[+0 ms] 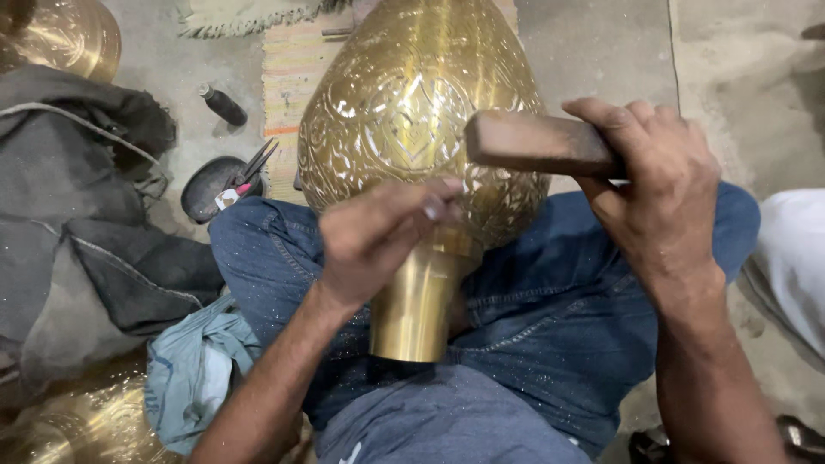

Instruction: The person sits on the floor with a large brass vessel between their legs and decorates its surface by hammering a punch along pre-etched patterns. They reposition the punch repeatedly and occasionally pause to reposition the vessel or pick up a different punch.

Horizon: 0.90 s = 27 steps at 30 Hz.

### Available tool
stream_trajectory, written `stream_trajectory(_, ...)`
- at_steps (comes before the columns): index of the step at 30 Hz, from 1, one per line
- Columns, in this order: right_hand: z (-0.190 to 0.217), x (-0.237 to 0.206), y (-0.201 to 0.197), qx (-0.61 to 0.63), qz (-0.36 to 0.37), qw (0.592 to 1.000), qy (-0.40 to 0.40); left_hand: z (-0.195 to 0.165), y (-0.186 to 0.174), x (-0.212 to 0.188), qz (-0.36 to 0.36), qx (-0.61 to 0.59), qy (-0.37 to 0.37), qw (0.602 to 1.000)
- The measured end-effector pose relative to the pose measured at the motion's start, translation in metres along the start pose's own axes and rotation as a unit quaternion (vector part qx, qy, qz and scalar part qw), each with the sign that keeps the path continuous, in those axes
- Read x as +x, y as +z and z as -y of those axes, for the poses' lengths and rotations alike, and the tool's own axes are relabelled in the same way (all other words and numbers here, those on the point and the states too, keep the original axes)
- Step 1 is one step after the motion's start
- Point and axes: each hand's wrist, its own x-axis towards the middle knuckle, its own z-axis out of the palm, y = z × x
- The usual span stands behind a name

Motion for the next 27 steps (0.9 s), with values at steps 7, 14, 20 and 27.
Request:
stream_trajectory(7,0.006,-0.007,-0.01,-0.091,-0.04,0.994,-0.047,-0.002,-0.008,0.009,0.043,0.099,0.072,0.992)
stream_trajectory(14,0.005,-0.005,-0.024,-0.148,-0.077,0.981,-0.095,0.002,-0.021,0.014,0.079,0.09,0.062,0.991)
stream_trajectory(20,0.003,-0.004,-0.03,-0.115,-0.057,0.99,-0.063,0.001,-0.018,0.017,0.081,0.085,0.067,0.991)
stream_trajectory(27,0.013,0.005,-0.033,0.182,-0.025,0.983,0.022,-0.008,-0.02,0.023,0.089,0.076,0.075,0.99)
